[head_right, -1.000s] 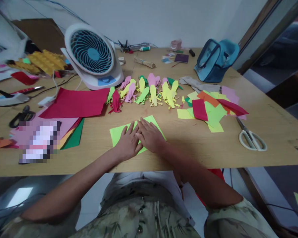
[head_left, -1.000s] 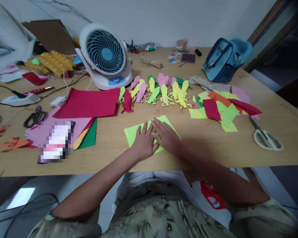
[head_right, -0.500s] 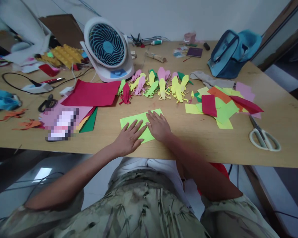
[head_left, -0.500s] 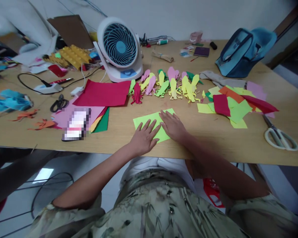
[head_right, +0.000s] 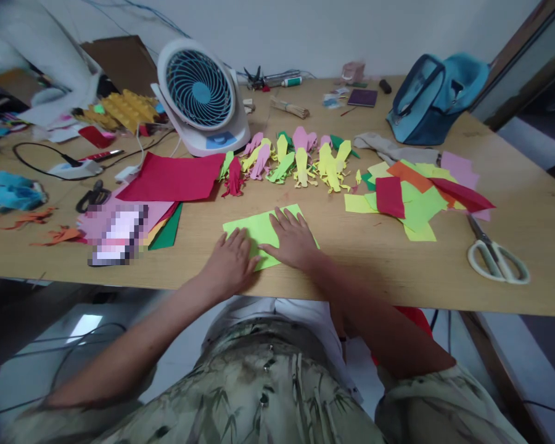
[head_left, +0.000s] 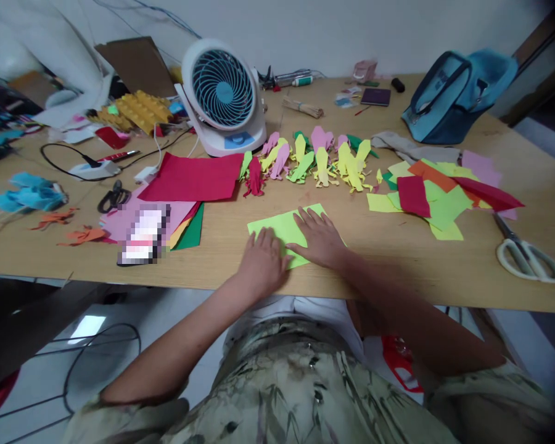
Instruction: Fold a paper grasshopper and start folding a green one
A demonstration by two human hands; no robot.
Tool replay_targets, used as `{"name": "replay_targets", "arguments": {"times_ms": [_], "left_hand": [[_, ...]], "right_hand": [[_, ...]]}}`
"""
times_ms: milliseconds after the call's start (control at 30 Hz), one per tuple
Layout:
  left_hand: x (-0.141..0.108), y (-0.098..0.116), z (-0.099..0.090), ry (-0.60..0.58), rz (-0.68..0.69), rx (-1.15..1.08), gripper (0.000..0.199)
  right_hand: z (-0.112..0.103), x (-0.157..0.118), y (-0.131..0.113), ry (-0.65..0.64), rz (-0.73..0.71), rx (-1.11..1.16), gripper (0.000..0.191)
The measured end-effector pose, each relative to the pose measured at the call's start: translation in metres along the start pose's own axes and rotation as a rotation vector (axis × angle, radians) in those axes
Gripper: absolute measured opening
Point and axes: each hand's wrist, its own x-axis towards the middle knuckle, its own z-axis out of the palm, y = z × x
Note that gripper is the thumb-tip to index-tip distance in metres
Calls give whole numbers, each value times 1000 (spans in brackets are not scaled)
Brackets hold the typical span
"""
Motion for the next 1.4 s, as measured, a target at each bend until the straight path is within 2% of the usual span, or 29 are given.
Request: {"name": "replay_targets", "arguments": {"times_ms": [67,133,233,367,500,700,833,967,1133,1200,1300,1367,1400], "left_hand": [[20,25,6,118,-2,-132,65],[35,45,17,186,-34,-226,68],[45,55,32,210,-179,-293,69],[46,49,38,232,-265,-319,66],[46,47,37,180,-297,-270,65],[43,50,38,111,-227,-123,72],[37,46,34,56,-173,-60,71],[25,36,31,27,-141,-35,72],[0,12,32,66,-138,5,68],[-8,5,32,63,-136,20,66],[-13,0,30,52,-135,39,67],[-13,0,30,53,-134,48,67],[-13,1,29,54,-131,52,67]], "right_hand": [[2,0,2,-18,-15,-19,67],[3,0,3,-28,-25,-27,62],[3,0,4,-23,-14,-18,59],[0,1,3,-16,0,4,57],[-2,2,8,-22,8,55,58],[-1,4,22,2,-7,173,59],[0,3,22,18,-11,175,58],[-1,2,18,24,-14,162,57],[-5,1,21,1,-30,112,57],[-9,-2,24,17,6,68,56],[-18,-15,16,108,94,-26,56],[-22,-29,0,151,62,-40,58],[-22,-37,-10,131,6,-9,60]]}}
